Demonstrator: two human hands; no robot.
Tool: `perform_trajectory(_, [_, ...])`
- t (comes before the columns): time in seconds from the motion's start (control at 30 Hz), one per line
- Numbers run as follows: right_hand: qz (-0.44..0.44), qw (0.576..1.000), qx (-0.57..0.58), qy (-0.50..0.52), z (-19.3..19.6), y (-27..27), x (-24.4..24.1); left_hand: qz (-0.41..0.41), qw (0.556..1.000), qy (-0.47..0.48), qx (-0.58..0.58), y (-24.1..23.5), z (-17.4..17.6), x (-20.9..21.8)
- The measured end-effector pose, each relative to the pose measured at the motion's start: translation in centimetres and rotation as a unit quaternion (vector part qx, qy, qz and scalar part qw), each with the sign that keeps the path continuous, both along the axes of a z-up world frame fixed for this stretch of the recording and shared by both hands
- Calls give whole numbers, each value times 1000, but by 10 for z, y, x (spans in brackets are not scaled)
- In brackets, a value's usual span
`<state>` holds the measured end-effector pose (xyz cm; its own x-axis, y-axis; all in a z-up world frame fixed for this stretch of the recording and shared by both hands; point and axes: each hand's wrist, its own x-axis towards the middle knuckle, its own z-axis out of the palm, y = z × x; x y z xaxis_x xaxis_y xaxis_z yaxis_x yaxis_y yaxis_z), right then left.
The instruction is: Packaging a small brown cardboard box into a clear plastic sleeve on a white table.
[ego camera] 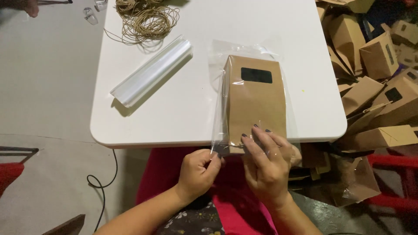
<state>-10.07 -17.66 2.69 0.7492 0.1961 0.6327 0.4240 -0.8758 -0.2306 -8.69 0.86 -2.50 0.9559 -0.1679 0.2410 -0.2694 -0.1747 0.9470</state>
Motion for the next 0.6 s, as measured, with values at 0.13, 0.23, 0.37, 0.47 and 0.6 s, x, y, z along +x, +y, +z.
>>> perform_trajectory(0.13, [17,1000,10,-23,14,-6,0,-45,998,39,-15,-5,7,-2])
perform_trajectory(0.23, [3,999,-16,-31,19,-1,2,-104,946,269,-148,-22,-6,2])
perform_trajectory(0.37, [-37,998,-55,-19,2,-2,-1,-78,917,322,-225,-37,-18,-1])
perform_trajectory(0.47, [-11,999,-49,-7,-4,-2,4,-158,952,198,-171,-30,-16,-4])
perform_trajectory(0.6, [-16,998,-58,-12,-18,0,12,-171,972,162,9,-8,2,-1])
